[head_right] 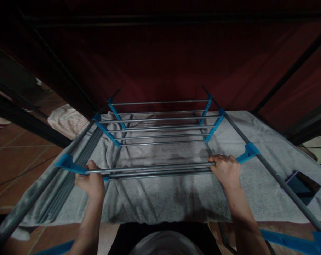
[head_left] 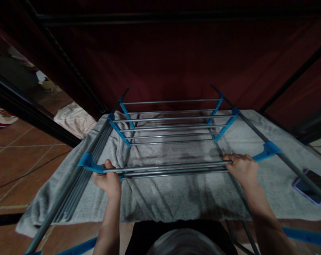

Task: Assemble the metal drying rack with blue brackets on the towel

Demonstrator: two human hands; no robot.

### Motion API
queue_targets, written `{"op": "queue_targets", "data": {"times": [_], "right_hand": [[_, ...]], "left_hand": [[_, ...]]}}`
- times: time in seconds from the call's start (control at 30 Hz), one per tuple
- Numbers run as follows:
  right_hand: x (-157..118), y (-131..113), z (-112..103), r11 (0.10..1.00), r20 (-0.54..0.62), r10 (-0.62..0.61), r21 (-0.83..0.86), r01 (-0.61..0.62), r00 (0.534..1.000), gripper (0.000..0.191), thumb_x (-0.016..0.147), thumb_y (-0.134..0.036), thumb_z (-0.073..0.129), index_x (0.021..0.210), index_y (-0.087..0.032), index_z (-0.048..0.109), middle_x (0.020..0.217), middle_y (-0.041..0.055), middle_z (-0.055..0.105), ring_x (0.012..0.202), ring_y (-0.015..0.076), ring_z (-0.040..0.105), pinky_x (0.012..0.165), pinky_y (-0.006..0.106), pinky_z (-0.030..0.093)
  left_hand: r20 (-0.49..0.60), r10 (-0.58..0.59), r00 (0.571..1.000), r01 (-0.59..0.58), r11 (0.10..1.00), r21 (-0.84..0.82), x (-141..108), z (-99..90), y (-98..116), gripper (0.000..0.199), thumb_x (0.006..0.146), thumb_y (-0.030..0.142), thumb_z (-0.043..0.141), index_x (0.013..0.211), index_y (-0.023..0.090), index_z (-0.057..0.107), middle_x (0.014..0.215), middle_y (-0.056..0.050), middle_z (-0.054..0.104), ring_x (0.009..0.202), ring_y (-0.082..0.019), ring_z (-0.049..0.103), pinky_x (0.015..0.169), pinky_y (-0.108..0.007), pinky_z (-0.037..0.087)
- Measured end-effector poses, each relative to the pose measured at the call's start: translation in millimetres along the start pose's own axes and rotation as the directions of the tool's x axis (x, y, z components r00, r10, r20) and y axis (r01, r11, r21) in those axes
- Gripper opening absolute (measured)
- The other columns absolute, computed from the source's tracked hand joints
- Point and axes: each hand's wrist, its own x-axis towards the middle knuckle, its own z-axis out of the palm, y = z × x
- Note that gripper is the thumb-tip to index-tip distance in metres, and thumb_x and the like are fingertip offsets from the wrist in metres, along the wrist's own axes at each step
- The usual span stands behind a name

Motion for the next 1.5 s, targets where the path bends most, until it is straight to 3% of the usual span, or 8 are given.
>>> {"op": "queue_targets", "data": {"times": [0.2,0.4,0.5,0.83,0.97,1.1,1.33,1.5], "right_hand": [[-2.4,-11.2,8.5,0.995,-0.151,0.089,0.047,-0.083,0.985,0.027,0.091,-0.025,0.05,0.069,-0.02,0.065,0.069,0.0054,0.064,0.073,0.0213,0.058,0.076,0.035,0.035],[-18.7,-46.0,22.7,0.93,-0.38,0.327,0.291,-0.224,0.865,0.05,0.091,-0.033,0.049,0.137,-0.012,0.046,0.138,0.0219,0.046,0.128,0.0362,0.041,0.102,0.056,0.035],[-34.1,-62.9,31.1,0.891,-0.418,0.382,0.401,-0.21,0.824,0.064,0.091,-0.035,0.051,0.146,-0.012,0.031,0.145,0.0234,0.036,0.137,0.0366,0.032,0.109,0.062,0.03],[-44.3,-70.8,42.7,0.606,-0.354,0.675,0.766,-0.214,0.647,0.038,0.089,-0.032,0.052,0.125,-0.022,0.043,0.136,0.0174,0.04,0.125,0.0318,0.044,0.097,0.054,0.046],[-39.3,-63.1,41.1,0.622,-0.399,0.687,0.754,-0.209,0.607,0.03,0.086,-0.03,0.052,0.115,-0.024,0.048,0.124,0.0163,0.048,0.118,0.0338,0.048,0.099,0.058,0.04],[-48.4,-56.5,49.2,0.684,-0.388,0.637,0.683,-0.257,0.666,0.013,0.088,-0.029,0.049,0.1,-0.025,0.051,0.108,0.0136,0.054,0.109,0.0328,0.052,0.096,0.055,0.042],[-49.7,-51.1,62.2,0.931,-0.196,0.225,0.332,-0.151,0.955,0.028,0.095,-0.023,0.038,0.114,-0.015,0.057,0.12,0.0175,0.06,0.117,0.032,0.051,0.1,0.057,0.038],[-44.1,-40.6,59.8,0.992,-0.039,0.083,0.103,-0.078,0.996,0.029,0.101,-0.025,0.036,0.098,-0.017,0.064,0.09,0.0083,0.069,0.094,0.0262,0.059,0.098,0.052,0.036]], "left_hand": [[-0.015,-0.01,1.0,0.01,1.0,-0.002,0.1,0.1,-4.4,0.033,0.082,0.045,0.063,0.064,0.018,0.055,0.057,0.0,0.055,0.063,-0.021,0.058,0.071,-0.036,0.048],[0.005,-0.002,1.0,0.002,0.999,-0.047,2.3,3.8,-20.2,0.036,0.083,0.049,0.062,0.067,0.017,0.058,0.059,0.0,0.057,0.062,-0.02,0.058,0.071,-0.035,0.049],[0.007,0.006,1.0,-0.006,0.999,-0.045,2.5,4.0,-22.0,0.037,0.083,0.049,0.062,0.066,0.016,0.059,0.06,-0.001,0.057,0.062,-0.019,0.058,0.071,-0.034,0.048],[0.04,0.017,0.999,-0.016,1.0,-0.022,2.4,1.6,-20.1,0.039,0.083,0.052,0.06,0.064,0.018,0.057,0.06,0.0,0.054,0.063,-0.019,0.056,0.073,-0.035,0.048],[0.027,0.014,1.0,-0.013,1.0,-0.029,2.5,2.8,-21.6,0.038,0.084,0.051,0.059,0.065,0.018,0.057,0.061,0.0,0.055,0.063,-0.019,0.056,0.073,-0.035,0.048],[0.022,0.009,1.0,-0.009,1.0,-0.022,2.5,2.9,-22.8,0.036,0.084,0.051,0.06,0.068,0.018,0.056,0.062,0.0,0.056,0.064,-0.02,0.057,0.072,-0.034,0.047],[0.028,0.029,0.999,-0.028,0.999,-0.04,1.8,1.7,-21.8,0.034,0.084,0.048,0.061,0.069,0.018,0.057,0.061,0.0,0.055,0.063,-0.019,0.056,0.069,-0.033,0.046],[0.033,0.034,0.999,-0.033,0.999,-0.035,0.9,1.0,-20.5,0.037,0.085,0.05,0.06,0.066,0.018,0.055,0.06,0.001,0.054,0.063,-0.018,0.056,0.069,-0.032,0.045]]}}
